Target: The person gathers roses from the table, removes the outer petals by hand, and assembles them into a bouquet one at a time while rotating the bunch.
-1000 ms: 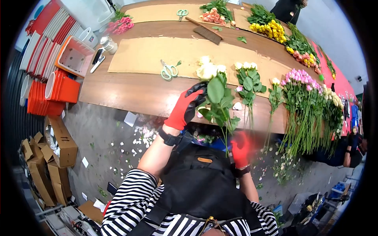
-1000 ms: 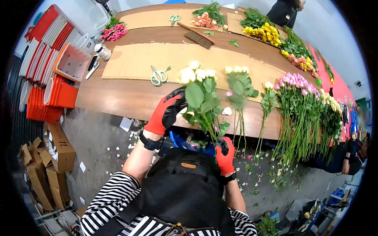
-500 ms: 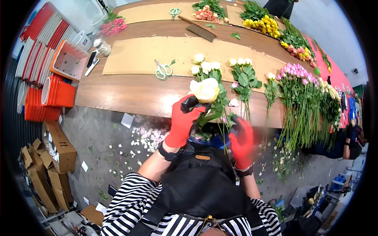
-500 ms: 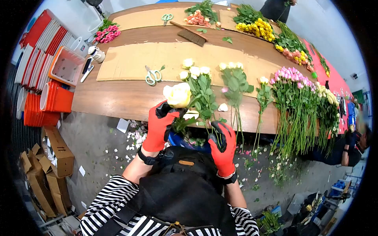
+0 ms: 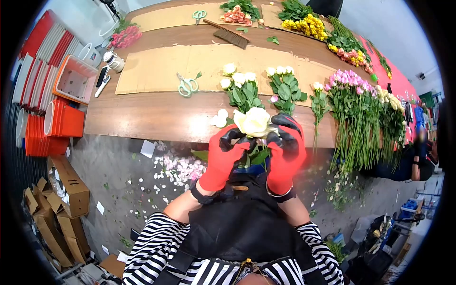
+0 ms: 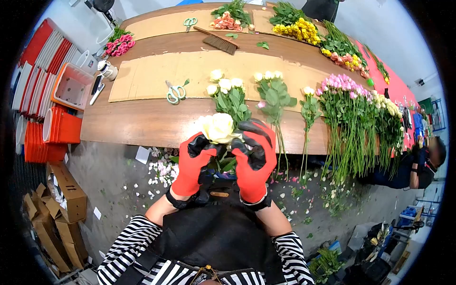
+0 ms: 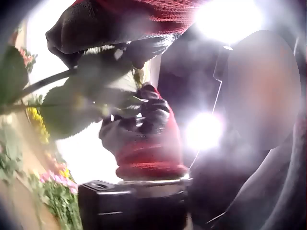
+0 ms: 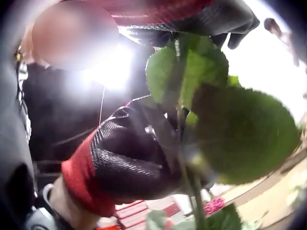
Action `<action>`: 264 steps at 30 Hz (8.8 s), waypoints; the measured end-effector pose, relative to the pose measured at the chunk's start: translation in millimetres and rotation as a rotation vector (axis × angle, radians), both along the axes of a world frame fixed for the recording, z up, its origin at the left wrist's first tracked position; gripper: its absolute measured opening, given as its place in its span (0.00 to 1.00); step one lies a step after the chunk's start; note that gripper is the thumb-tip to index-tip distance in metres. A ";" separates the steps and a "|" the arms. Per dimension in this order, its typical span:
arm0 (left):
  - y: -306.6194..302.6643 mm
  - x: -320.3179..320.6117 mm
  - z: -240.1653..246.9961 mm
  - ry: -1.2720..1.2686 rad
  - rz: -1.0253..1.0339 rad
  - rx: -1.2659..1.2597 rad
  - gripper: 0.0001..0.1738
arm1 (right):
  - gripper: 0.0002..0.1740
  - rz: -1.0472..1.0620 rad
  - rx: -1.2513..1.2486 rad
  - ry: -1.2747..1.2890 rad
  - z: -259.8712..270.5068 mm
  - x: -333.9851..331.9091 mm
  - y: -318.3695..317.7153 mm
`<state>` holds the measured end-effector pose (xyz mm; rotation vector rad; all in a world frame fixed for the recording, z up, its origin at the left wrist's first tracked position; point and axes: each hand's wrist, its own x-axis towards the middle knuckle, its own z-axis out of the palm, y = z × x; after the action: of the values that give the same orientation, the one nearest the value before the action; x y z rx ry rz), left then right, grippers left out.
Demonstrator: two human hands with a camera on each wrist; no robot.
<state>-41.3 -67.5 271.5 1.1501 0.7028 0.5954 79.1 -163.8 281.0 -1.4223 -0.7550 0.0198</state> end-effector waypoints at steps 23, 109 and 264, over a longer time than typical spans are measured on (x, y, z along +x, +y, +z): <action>-2.6 -5.1 -16.3 -0.052 0.211 0.063 0.24 | 0.11 0.316 0.272 0.792 -17.6 -5.5 5.4; 4.5 11.8 -25.3 0.019 0.464 0.612 0.19 | 0.15 -0.205 -0.347 -0.705 22.0 -30.1 27.7; 30.0 -17.3 -11.7 -0.123 0.251 0.458 0.25 | 0.20 0.379 0.063 0.078 48.2 21.9 19.2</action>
<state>-58.6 -37.5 259.8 1.4414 0.6258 1.0699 101.0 -144.6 329.2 -1.1951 -0.9426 0.3398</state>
